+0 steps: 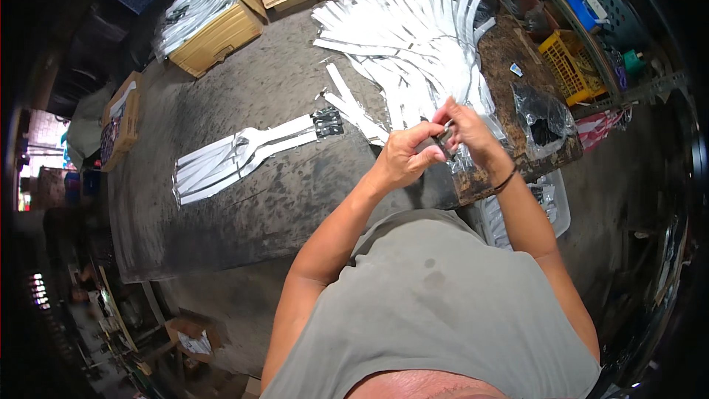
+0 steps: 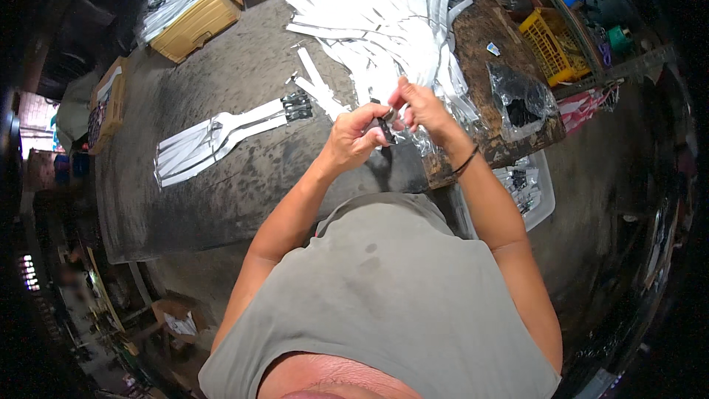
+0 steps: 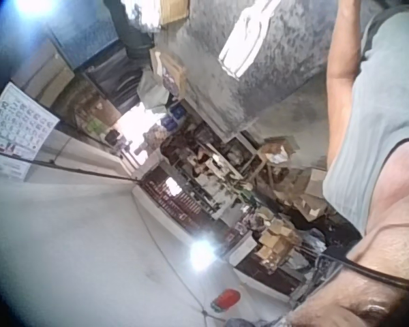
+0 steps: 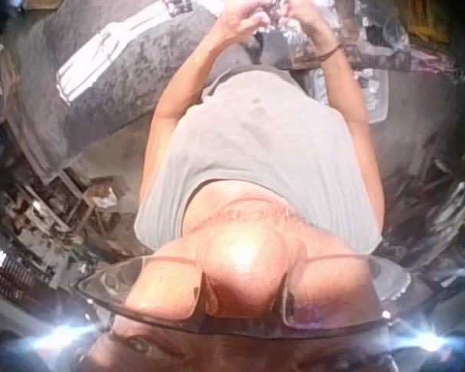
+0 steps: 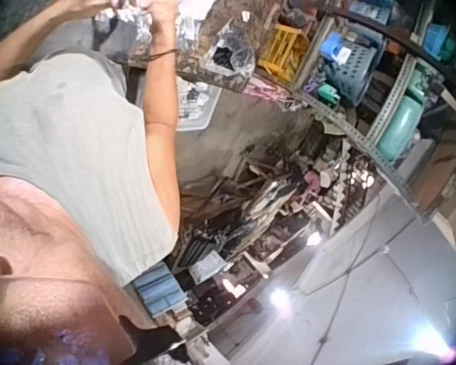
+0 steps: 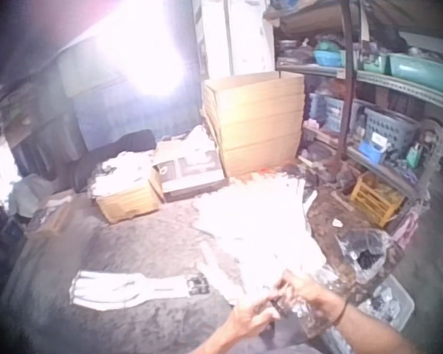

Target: The person attaches black plastic clips onto the ends of white straps by hand and arranges the completed straps in a row on the work table.

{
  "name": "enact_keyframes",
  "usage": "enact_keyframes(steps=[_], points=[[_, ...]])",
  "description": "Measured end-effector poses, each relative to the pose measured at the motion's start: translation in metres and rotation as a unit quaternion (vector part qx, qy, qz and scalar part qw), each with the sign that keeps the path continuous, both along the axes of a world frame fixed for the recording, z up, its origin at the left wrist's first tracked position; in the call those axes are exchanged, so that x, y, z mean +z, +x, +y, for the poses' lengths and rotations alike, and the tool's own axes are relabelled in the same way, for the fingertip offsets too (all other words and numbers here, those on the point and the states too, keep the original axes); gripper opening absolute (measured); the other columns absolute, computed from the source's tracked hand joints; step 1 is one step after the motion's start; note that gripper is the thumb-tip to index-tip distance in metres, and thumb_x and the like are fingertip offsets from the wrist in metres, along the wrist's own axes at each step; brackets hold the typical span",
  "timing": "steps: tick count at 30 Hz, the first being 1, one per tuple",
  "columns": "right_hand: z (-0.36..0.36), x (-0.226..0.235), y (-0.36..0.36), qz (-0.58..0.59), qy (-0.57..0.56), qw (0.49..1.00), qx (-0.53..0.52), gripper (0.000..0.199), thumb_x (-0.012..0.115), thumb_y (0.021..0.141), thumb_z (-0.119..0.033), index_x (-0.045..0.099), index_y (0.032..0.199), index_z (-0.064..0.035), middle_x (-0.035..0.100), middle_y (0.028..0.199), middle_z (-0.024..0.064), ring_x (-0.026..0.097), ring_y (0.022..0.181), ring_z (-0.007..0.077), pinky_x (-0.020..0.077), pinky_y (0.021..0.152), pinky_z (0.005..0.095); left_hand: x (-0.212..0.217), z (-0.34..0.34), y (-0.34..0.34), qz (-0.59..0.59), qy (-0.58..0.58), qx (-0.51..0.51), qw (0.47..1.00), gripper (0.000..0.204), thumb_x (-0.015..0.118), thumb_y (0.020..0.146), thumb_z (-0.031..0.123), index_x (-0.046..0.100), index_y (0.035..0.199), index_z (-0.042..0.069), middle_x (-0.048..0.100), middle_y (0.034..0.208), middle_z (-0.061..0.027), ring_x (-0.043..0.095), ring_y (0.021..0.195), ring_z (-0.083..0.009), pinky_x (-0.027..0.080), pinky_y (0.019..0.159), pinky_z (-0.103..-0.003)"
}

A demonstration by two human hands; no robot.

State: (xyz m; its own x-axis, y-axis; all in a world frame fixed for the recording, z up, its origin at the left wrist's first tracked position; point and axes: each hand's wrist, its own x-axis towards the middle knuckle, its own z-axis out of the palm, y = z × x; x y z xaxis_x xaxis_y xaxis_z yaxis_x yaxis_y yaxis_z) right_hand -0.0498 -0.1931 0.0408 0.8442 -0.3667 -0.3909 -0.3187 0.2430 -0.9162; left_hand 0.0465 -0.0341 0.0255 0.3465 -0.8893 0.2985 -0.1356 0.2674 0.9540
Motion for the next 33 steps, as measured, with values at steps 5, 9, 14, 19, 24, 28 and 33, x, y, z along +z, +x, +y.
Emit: enact_keyframes(steps=[5, 9, 14, 19, 24, 28, 33], points=[[0.020, -0.004, 0.006, -0.106, 0.072, 0.992, 0.003, 0.032, 0.056, 0.090, -0.038, 0.054, 0.082, -0.0065, 0.050, 0.063, -0.0023, 0.046, 0.046, 0.0033, 0.0351, 0.042, 0.0165, 0.003, 0.007, -0.001, -0.035, 0.000, -0.013, 0.999, 0.030, 0.061, 0.087, 0.027, 0.063, 0.097, -0.001, 0.067, 0.086, -0.0067, 0.062, 0.075, -0.0125, 0.049, 0.067, -0.025], [0.021, 0.017, 0.007, -0.154, 0.023, 0.987, -0.039, 0.019, 0.062, 0.088, -0.022, 0.052, 0.084, -0.0068, 0.050, 0.064, -0.0033, 0.043, 0.048, 0.0017, 0.0340, 0.043, 0.0159, 0.013, 0.007, -0.001, -0.081, -0.029, 0.003, 0.996, 0.021, 0.060, 0.087, 0.018, 0.064, 0.097, -0.001, 0.067, 0.087, -0.0079, 0.061, 0.075, -0.0118, 0.049, 0.068, -0.025], [0.021, 0.026, 0.006, -0.168, -0.048, 0.980, -0.093, 0.016, 0.059, 0.090, -0.020, 0.051, 0.086, -0.0067, 0.052, 0.064, -0.0024, 0.044, 0.049, 0.0017, 0.0352, 0.043, 0.0153, 0.011, 0.011, -0.008, 0.004, 0.025, 0.000, 1.000, 0.023, 0.056, 0.090, 0.017, 0.062, 0.101, -0.002, 0.065, 0.090, -0.0090, 0.059, 0.074, -0.0117, 0.049, 0.067, -0.026], [0.023, 0.025, 0.005, -0.178, -0.076, 0.974, -0.118, 0.017, 0.060, 0.089, -0.020, 0.051, 0.085, -0.0063, 0.053, 0.064, -0.0023, 0.044, 0.048, 0.0020, 0.0363, 0.042, 0.0163, 0.009, 0.012, -0.003, -0.023, -0.077, -0.014, 0.997, 0.037, 0.053, 0.092, 0.032, 0.059, 0.104, -0.002, 0.064, 0.091, -0.0095, 0.058, 0.074, -0.0118, 0.049, 0.066, -0.023], [0.026, 0.032, 0.001, -0.191, -0.132, 0.964, -0.133, 0.017, 0.060, 0.089, -0.019, 0.050, 0.084, -0.0063, 0.052, 0.064, -0.0023, 0.044, 0.050, 0.0021, 0.0367, 0.044, 0.0175, 0.010, 0.011, -0.010, 0.008, -0.014, 0.033, 0.999, 0.041, 0.053, 0.091, 0.037, 0.056, 0.108, -0.001, 0.062, 0.084, -0.0078, 0.056, 0.070, -0.0101, 0.046, 0.064, -0.022], [0.029, 0.042, -0.003, -0.229, -0.218, 0.940, -0.128, 0.016, 0.062, 0.088, -0.017, 0.051, 0.083, -0.0055, 0.051, 0.066, -0.0031, 0.043, 0.056, 0.0030, 0.0373, 0.050, 0.0192, 0.016, 0.009, -0.012, 0.094, 0.018, 0.062, 0.994, 0.039, 0.052, 0.092, 0.035, 0.055, 0.107, -0.001, 0.059, 0.077, -0.0049, 0.053, 0.068, -0.0087, 0.044, 0.062, -0.022], [0.037, 0.051, -0.008, -0.230, -0.257, 0.932, -0.106, 0.015, 0.063, 0.087, -0.015, 0.052, 0.084, -0.0045, 0.051, 0.067, -0.0032, 0.043, 0.061, 0.0038, 0.0390, 0.054, 0.0209, 0.019, 0.005, -0.012, 0.098, 0.033, 0.061, 0.993, 0.033, 0.050, 0.094, 0.030, 0.056, 0.102, -0.001, 0.058, 0.079, -0.0030, 0.052, 0.071, -0.0081, 0.044, 0.064, -0.022]])
